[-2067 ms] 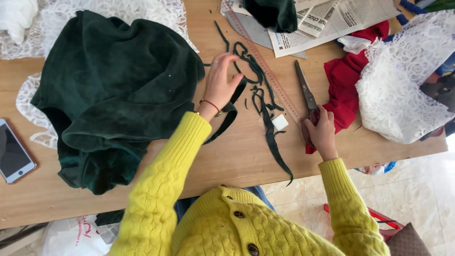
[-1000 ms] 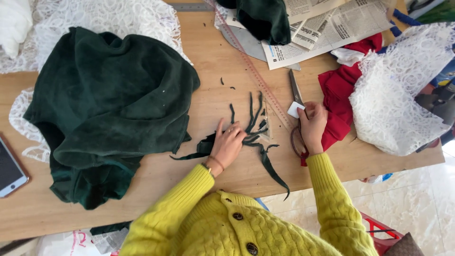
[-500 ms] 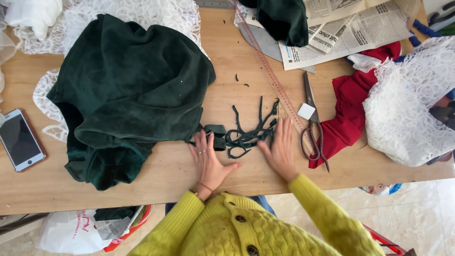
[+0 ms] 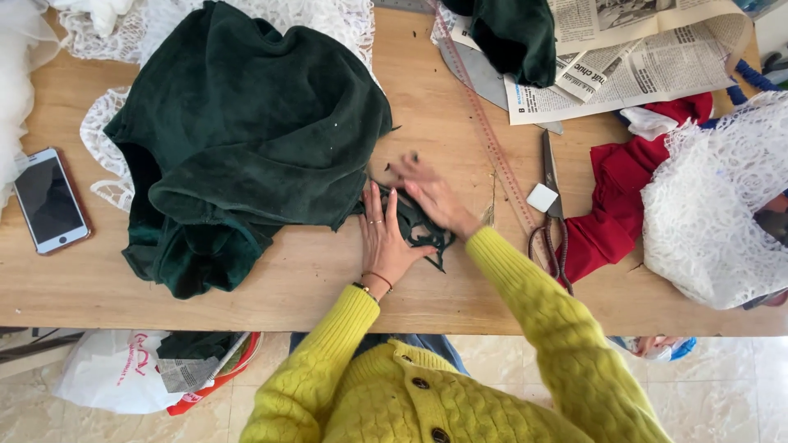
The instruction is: The person cuts a dark green velvet garment using shears, removing excess fabric and trimming the edges. They then measure the garment with a tape measure and a ruler, marking it with chalk before making additional cuts.
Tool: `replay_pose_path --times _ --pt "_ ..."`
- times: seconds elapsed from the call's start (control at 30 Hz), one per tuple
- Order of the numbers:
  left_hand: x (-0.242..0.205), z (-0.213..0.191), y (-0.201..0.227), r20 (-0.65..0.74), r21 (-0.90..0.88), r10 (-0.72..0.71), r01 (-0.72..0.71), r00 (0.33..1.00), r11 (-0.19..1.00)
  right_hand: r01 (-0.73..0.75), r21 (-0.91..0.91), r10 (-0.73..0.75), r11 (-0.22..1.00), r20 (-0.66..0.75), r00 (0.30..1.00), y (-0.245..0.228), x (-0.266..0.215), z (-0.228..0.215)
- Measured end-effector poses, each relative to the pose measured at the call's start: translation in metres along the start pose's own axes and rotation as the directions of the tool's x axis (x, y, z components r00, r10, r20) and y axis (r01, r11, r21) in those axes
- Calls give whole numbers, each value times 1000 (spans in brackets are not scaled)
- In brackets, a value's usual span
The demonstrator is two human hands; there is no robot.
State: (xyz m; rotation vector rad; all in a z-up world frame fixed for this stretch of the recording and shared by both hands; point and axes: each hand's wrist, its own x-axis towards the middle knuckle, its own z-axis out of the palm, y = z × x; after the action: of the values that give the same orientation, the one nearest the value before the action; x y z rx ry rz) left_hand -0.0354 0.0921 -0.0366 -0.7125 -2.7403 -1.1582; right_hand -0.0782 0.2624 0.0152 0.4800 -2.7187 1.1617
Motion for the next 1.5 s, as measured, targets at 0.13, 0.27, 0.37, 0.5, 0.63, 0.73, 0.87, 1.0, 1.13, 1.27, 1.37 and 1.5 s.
replay_pose_path --times 0.13,0.27,0.37,0.5,0.63,0.73,0.87,1.0,1.13,1.27,1.37,1.5 --pt "14 -8 -3 62 10 0 -1 998 1000 -166 305 162 938 39 986 -39 -40 -14" --pt "22 -31 -2 270 -22 -35 42 962 999 -176 236 237 956 -264 935 -46 -91 -43" --pt "28 -44 -1 385 -146 -83 150 919 978 -427 -18 402 904 -307 863 -46 -143 -28" --pt "32 -47 -4 464 -105 -58 120 884 987 -633 -10 623 774 -169 764 -34 -155 -5" --pt "40 -28 -7 425 49 173 -213 889 976 -426 -38 427 904 8 904 -17 -99 -2" --pt "47 -5 -18 279 97 265 -301 923 949 -285 -33 287 958 150 946 8 -68 23" --pt "44 33 -57 61 110 219 -225 974 968 -113 350 -28 930 374 927 18 -27 -27" --pt "36 27 -54 -6 40 194 -193 981 980 -109 210 86 972 114 990 40 25 -38" --pt "28 15 -52 16 18 156 -157 988 987 -104 -203 106 974 1 994 82 74 4" --pt "10 2 -56 105 11 61 -63 993 998 100 -193 -103 976 -6 995 72 56 29" --pt "7 -12 -40 18 -31 17 -17 1000 999 70 13 -71 997 57 996 5 9 28" --pt "10 -30 -27 -18 -90 63 -64 998 994 -305 158 303 939 34 952 -50 -37 69"
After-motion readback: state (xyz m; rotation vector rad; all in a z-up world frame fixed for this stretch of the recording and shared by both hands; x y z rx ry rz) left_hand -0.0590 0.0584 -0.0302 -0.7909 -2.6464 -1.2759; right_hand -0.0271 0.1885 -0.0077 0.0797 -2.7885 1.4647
